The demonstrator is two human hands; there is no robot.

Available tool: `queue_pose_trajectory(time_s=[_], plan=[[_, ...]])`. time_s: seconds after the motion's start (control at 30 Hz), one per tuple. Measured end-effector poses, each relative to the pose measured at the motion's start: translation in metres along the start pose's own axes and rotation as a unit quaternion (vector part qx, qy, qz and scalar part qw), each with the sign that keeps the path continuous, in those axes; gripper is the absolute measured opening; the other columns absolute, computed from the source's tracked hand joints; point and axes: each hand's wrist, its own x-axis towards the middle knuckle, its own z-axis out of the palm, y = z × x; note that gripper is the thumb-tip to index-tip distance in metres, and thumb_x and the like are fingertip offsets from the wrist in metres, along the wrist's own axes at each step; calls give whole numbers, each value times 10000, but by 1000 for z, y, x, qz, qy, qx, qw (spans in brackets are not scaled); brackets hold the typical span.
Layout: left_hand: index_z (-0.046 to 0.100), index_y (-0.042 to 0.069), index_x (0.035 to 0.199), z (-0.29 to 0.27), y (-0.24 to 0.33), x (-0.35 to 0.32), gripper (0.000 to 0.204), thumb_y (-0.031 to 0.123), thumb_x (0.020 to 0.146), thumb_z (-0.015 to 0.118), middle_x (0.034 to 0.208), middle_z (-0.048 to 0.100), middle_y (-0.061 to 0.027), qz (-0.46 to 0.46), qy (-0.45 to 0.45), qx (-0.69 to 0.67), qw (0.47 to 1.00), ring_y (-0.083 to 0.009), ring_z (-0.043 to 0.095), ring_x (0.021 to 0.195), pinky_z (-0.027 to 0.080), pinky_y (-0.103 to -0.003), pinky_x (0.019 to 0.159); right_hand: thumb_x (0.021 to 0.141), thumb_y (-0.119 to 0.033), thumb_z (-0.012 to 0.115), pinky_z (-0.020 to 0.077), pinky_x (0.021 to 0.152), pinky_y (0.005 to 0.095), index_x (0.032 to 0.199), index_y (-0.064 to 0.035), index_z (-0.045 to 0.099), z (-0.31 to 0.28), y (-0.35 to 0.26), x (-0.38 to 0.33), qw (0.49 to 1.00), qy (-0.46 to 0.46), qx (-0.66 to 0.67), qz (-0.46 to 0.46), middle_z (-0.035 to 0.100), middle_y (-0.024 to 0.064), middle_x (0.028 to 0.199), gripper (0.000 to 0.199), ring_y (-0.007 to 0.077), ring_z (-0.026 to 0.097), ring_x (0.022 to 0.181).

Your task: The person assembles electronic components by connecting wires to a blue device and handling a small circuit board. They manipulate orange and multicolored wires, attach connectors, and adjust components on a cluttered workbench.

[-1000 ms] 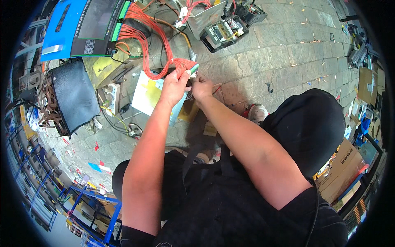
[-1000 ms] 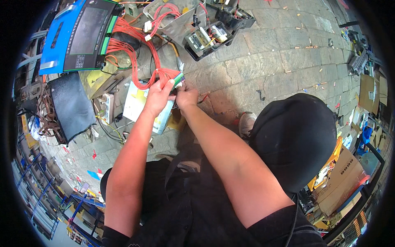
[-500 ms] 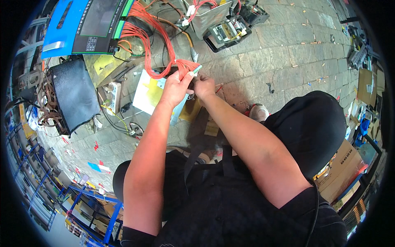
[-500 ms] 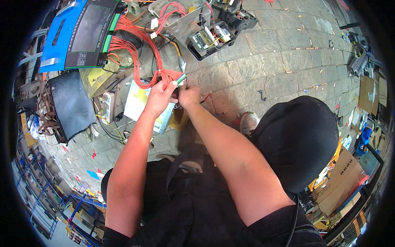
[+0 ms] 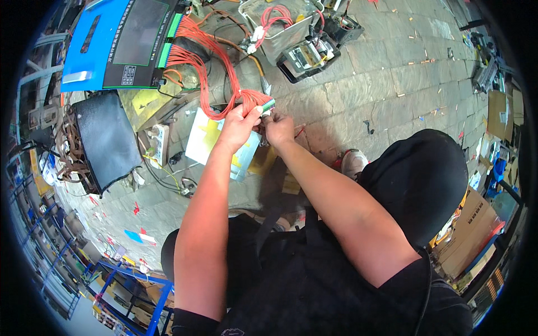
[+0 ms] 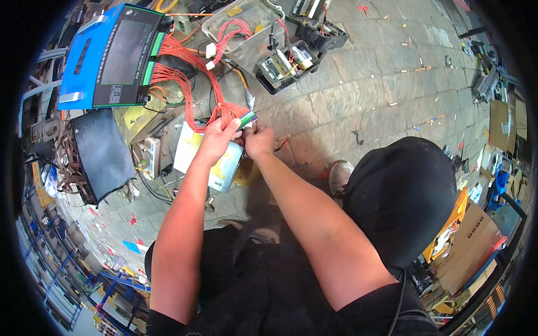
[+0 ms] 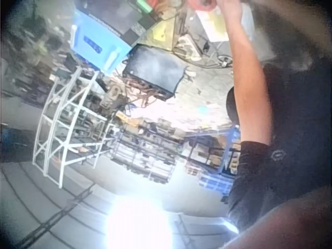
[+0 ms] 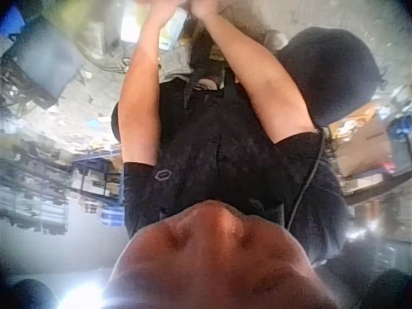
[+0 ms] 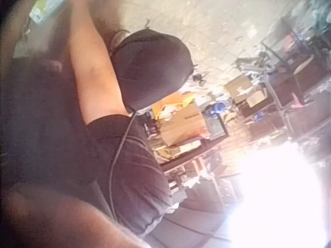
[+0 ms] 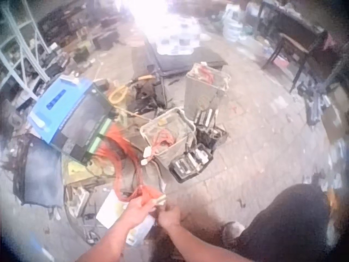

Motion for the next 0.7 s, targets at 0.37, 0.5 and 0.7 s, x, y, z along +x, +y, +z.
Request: queue_pose_trajectory(time_s=[0.37,0.5,0.7], plan=[[663,33,1303,5,8,2,387,320,1043,665,1188,720,-68,-14,13,23,1000,-161,705,1005,623,-339,848,998,-188,646,537,692,327,930,19,743,-13,9,-2,1000,2,-21,18,741,75,859,239,133,670,745],[668,45,1306,7,18,1,377,318,1045,662,1159,730,-59,-30,10,32,999,-152,709,943,617,-317,782,1046,-160,617,529,649,321,932,21,731,-7,15,6,999,-4,44,16,732,75,862,242,138,650,717],[675,61,1310,10,11,0,346,293,1054,650,1169,728,-38,-17,-10,29,999,-131,700,958,631,-303,737,1021,-146,641,532,624,354,829,25,730,-2,13,4,992,17,117,45,734,92,770,272,151,658,662]])
